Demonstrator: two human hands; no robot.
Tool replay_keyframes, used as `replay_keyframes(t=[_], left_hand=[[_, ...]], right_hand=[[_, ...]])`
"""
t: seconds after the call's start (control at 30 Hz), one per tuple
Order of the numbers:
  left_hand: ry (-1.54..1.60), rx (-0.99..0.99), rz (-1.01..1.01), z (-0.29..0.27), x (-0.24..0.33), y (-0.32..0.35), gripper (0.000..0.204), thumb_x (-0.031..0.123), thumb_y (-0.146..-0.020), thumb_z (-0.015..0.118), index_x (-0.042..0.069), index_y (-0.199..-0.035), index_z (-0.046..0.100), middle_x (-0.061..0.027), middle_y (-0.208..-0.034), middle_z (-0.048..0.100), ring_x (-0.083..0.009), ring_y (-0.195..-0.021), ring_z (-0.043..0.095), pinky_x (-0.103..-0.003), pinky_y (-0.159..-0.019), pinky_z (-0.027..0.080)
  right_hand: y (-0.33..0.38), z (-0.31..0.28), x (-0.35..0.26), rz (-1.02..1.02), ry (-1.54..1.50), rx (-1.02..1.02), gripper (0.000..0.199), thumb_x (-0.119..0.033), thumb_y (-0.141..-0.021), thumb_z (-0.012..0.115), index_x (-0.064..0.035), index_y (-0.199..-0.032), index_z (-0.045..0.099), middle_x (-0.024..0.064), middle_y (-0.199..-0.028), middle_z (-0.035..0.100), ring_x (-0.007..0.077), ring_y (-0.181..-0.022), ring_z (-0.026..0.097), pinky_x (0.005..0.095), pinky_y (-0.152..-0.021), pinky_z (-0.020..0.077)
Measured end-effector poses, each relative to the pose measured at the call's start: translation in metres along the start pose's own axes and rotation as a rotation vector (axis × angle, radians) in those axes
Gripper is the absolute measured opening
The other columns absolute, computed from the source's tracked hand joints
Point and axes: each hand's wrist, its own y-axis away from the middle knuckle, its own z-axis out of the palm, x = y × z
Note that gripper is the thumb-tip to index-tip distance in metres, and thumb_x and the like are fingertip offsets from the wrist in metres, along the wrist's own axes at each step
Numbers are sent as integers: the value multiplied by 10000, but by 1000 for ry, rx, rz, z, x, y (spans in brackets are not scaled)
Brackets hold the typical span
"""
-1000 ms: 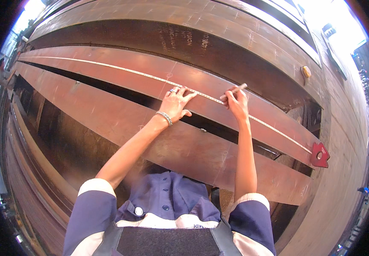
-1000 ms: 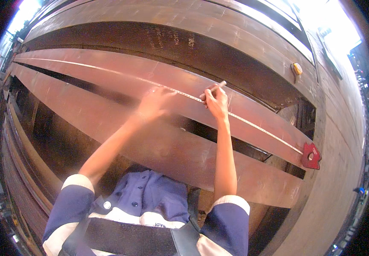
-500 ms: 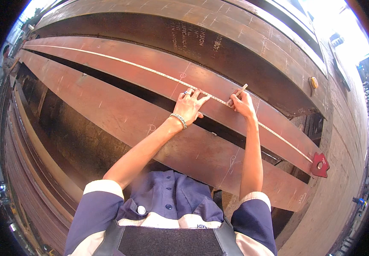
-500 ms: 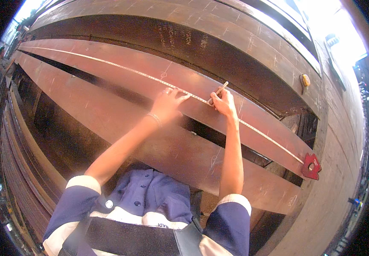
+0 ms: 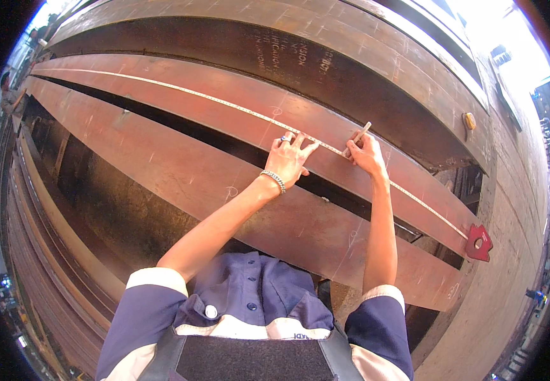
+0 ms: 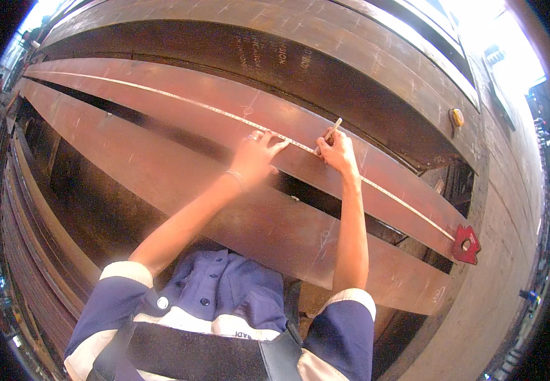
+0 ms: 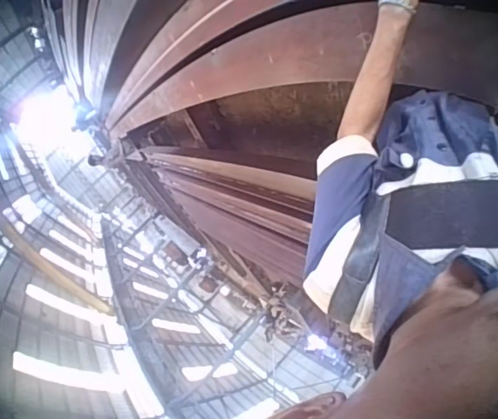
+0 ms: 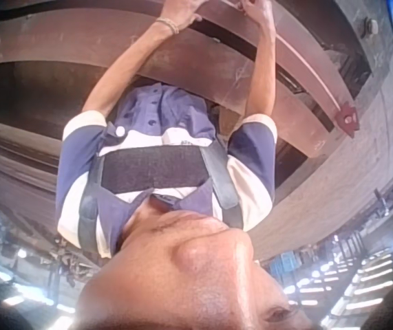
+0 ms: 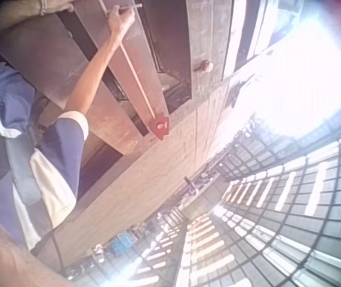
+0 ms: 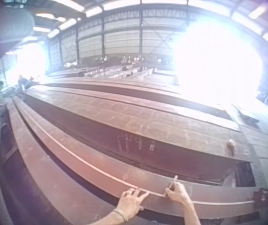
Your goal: The person measures and marks long metal beams with a tape measure and chalk in a workshop. They repeatedly extend the tape, align it along the beam, and make chalk marks at measured intervals.
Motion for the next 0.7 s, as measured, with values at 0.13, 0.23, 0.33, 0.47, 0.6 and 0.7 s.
replay_keyframes(t=[0.13,0.23,0.33,0.47,0.6,0.7], left_hand=[[-31,-6,1,0,2,-2,753,385,-713,774,260,-1387,464,-92,-1361,467,-295,-1229,456,-425,-939,443],[52,-76,-19,-6,3,0,721,340,-732,763,249,-1384,467,-113,-1405,440,-310,-1277,424,-442,-981,398],[107,-86,-27,-8,3,-2,700,307,-749,754,238,-1385,468,-129,-1422,428,-316,-1299,409,-450,-1005,369],[93,-72,-9,-10,0,3,750,371,-734,758,234,-1402,444,-111,-1396,445,-298,-1268,428,-438,-981,391],[82,-6,-7,-21,-11,8,811,450,-687,778,222,-1394,453,-101,-1382,460,-284,-1276,421,-436,-1003,371],[96,16,-60,-37,-34,13,825,484,-666,782,216,-1381,470,-101,-1373,469,-281,-1296,404,-446,-1033,343]], right_hand=[[-11,4,-4,-406,273,376,125,-149,-883,611,-26,-893,592,120,-696,653,201,-596,649,339,-560,497],[-4,4,-13,-460,267,558,105,-151,-899,599,-47,-884,593,122,-695,638,229,-641,659,345,-590,498],[5,-1,-19,-310,150,535,111,-168,-913,593,-58,-894,596,111,-720,661,202,-641,665,325,-608,503],[10,4,-26,-234,-92,480,121,-156,-933,588,-46,-884,602,74,-746,686,127,-641,658,282,-604,526],[17,14,-38,-202,-256,418,122,-126,-940,583,-20,-882,598,57,-732,675,101,-639,645,250,-558,532],[18,19,-32,-175,-323,402,126,-121,-942,582,-14,-878,597,57,-736,672,92,-619,634,241,-536,525]])
